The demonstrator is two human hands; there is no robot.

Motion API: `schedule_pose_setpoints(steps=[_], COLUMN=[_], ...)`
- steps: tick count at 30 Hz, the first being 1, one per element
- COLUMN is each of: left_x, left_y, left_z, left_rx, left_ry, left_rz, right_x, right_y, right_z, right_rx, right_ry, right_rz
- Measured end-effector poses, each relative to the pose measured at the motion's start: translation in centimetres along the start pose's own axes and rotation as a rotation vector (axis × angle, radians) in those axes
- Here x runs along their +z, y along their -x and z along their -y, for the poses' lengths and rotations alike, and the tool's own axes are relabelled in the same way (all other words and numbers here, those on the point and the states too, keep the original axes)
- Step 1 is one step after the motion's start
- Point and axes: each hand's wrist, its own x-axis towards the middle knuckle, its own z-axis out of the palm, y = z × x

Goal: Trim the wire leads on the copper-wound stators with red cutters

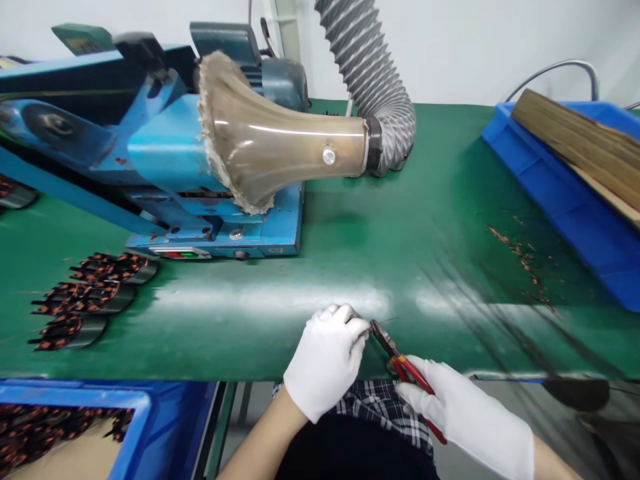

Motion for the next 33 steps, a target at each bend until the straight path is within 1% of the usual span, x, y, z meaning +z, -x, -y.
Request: schedule_pose_setpoints(steps=[4, 7, 9, 10, 13, 15, 17, 19, 20, 21, 22, 23, 24, 25, 26, 27, 28, 29, 30, 31, 32, 33], left_x=[-0.3, -0.3, -0.3, -0.2, -0.3, -0.7, -1.5, -2.3, -2.6, -2.8, -2.8, -2.8, -2.5, -2.2, -1.9, -1.6, -1.4, -1.2, -1.2, -1.3, -1.4, -1.5], left_y=[0.0, 0.0, 0.0, 0.0, 0.1, 0.4, 1.1, 2.5, 3.4, 4.4, 5.5, 6.4, 7.2, 7.6, 7.7, 7.4, 6.6, 5.3, 3.7, 1.9, 0.1, -1.7], left_z=[-0.1, -0.1, -0.1, -0.2, 0.1, 0.6, 1.5, 2.8, 3.5, 4.2, 4.8, 5.5, 6.0, 6.4, 6.7, 6.8, 6.7, 6.4, 6.0, 5.6, 5.2, 4.8], left_rx=[0.005, 0.019, 0.027, 0.030, 0.026, 0.003, -0.035, -0.061, -0.061, -0.057, -0.045, -0.028, -0.027, -0.046, -0.080, -0.131, -0.189, -0.236, -0.270, -0.283, -0.256, -0.203], left_ry=[-0.016, -0.026, -0.031, -0.031, -0.036, -0.061, -0.115, -0.201, -0.248, -0.288, -0.306, -0.299, -0.285, -0.268, -0.251, -0.239, -0.226, -0.206, -0.180, -0.148, -0.095, -0.054], left_rz=[0.012, 0.020, 0.018, 0.017, 0.016, -0.002, -0.081, -0.232, -0.316, -0.380, -0.410, -0.398, -0.355, -0.317, -0.280, -0.252, -0.233, -0.214, -0.198, -0.186, -0.190, -0.220], right_x=[1.4, 2.0, 1.9, 1.7, 1.2, 1.4, 2.3, 3.1, 3.3, 3.0, 2.3, 1.2, -0.5, -2.6, -4.9, -7.3, -9.5, -11.5, -13.0, -14.0, -14.5, -14.5], right_y=[-0.1, -0.4, -0.5, -0.5, -0.4, -0.4, -0.8, -2.0, -2.9, -3.9, -4.9, -5.9, -6.7, -7.4, -7.9, -8.1, -8.2, -8.1, -7.9, -7.8, -7.7, -7.7], right_z=[0.0, 0.3, 0.5, 0.5, 0.3, 0.4, 0.8, 1.5, 1.9, 2.1, 2.1, 1.9, 1.3, 0.6, -0.4, -1.3, -2.2, -2.9, -3.3, -3.5, -3.3, -3.0], right_rx=[0.034, 0.029, 0.047, 0.069, 0.127, 0.110, 0.039, -0.045, -0.084, -0.118, -0.144, -0.164, -0.174, -0.175, -0.172, -0.166, -0.172, -0.181, -0.182, -0.188, -0.189, -0.180], right_ry=[-0.200, -0.360, -0.470, -0.527, -0.725, -0.920, -1.150, -1.353, -1.431, -1.490, -1.529, -1.541, -1.515, -1.459, -1.352, -1.197, -1.135, -1.085, -1.022, -0.961, -0.888, -0.804], right_rz=[0.045, -0.001, -0.039, -0.038, 0.053, 0.143, 0.254, 0.331, 0.335, 0.304, 0.232, 0.123, -0.024, -0.203, -0.414, -0.651, -0.775, -0.863, -0.930, -0.965, -0.982, -0.986])
